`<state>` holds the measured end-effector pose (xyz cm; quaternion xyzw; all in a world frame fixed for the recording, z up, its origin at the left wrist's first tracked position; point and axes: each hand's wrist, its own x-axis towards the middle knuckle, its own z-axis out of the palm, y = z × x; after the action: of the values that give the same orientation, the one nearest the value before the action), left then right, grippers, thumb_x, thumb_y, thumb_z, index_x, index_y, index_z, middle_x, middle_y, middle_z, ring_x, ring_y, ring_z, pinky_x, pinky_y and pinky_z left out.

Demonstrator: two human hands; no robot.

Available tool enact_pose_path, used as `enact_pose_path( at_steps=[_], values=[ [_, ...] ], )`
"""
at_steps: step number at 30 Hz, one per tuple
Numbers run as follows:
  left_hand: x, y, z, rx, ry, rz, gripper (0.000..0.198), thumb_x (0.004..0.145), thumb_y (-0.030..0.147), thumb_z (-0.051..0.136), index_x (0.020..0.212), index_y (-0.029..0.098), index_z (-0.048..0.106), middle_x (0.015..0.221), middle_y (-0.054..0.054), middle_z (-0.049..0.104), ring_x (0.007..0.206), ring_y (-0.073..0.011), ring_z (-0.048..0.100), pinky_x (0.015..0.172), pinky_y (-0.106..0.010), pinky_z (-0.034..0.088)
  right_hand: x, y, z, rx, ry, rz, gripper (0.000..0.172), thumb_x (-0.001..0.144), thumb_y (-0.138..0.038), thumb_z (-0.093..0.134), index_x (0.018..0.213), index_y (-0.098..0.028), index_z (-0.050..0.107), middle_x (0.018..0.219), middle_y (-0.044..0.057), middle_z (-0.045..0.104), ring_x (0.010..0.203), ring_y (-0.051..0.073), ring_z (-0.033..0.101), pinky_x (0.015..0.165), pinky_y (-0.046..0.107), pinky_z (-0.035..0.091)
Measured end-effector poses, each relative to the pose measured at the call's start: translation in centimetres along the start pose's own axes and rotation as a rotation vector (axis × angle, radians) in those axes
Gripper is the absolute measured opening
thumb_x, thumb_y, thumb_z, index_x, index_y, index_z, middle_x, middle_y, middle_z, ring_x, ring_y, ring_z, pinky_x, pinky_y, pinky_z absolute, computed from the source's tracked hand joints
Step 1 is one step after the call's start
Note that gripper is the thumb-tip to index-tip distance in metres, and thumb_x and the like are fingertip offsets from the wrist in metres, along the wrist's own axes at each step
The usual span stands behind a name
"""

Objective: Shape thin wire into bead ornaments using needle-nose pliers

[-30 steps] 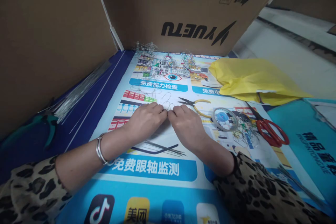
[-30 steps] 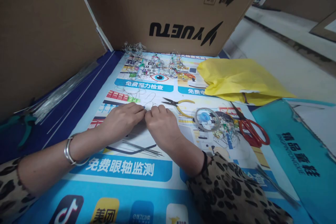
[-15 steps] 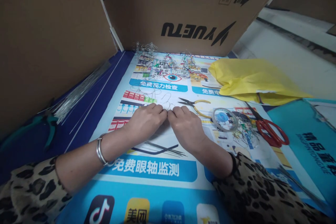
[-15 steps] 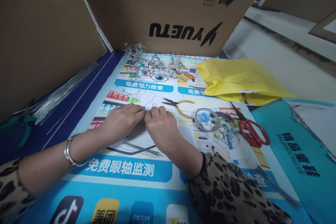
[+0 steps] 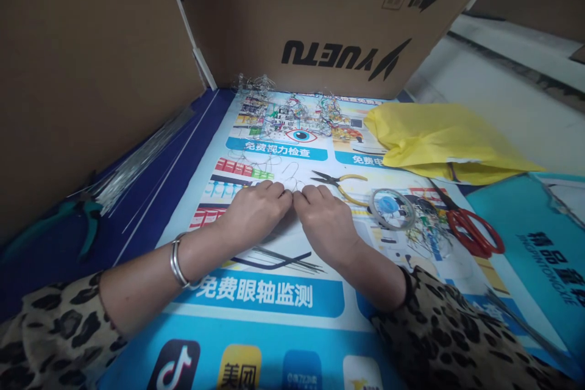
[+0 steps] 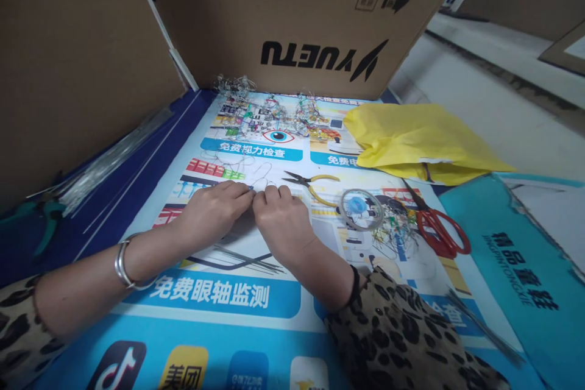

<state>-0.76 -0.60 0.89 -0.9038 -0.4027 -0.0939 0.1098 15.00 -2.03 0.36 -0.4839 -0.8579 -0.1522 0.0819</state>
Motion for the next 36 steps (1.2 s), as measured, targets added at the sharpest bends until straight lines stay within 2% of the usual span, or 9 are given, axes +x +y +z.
enact_pose_path(
  at_steps=[7,18,27,36],
  values=[
    [0.0,0.0,-0.1,-0.013,-0.033,-0.035,0.006,0.08,0.013,0.051,0.079,0.015,0.056,0.076,-0.005,0.061,0.072,-0.0209,0.057,0.054,-0.028,0.045,0.2,0.2,-0.2,0.033,-0.034,0.05,0.015,0.086,-0.014,0.044,0.088,-0.018,0.058,0.086,0.005,0.058,0.08,0.019,0.049,0.056,0.028,0.032],
    [-0.2,-0.2,0.2,0.008,0.042,-0.026,0.013,0.08,0.011,0.053,0.089,0.015,0.06,0.084,-0.005,0.064,0.076,-0.0221,0.059,0.056,-0.03,0.048,0.3,0.5,0.2,0.161,-0.018,0.118,0.021,0.087,-0.012,0.041,0.09,-0.02,0.061,0.09,0.004,0.06,0.084,0.018,0.051,0.066,0.026,0.036],
    [-0.3,-0.1,0.4,0.023,0.072,-0.032,0.011,0.08,0.011,0.051,0.086,0.017,0.06,0.081,-0.004,0.063,0.073,-0.0207,0.059,0.052,-0.028,0.044,0.6,1.0,0.2,0.323,-0.06,0.144,0.024,0.087,-0.012,0.04,0.091,-0.018,0.063,0.087,0.005,0.059,0.083,0.016,0.053,0.072,0.026,0.04],
    [-0.3,-0.1,0.4,0.02,0.1,-0.042,0.011,0.079,0.011,0.051,0.082,0.017,0.06,0.079,-0.005,0.063,0.073,-0.0201,0.058,0.05,-0.027,0.042,0.6,1.1,0.3,0.443,-0.014,0.179,0.021,0.083,-0.01,0.045,0.091,-0.019,0.063,0.094,0.006,0.06,0.091,0.016,0.054,0.076,0.026,0.042]
  ],
)
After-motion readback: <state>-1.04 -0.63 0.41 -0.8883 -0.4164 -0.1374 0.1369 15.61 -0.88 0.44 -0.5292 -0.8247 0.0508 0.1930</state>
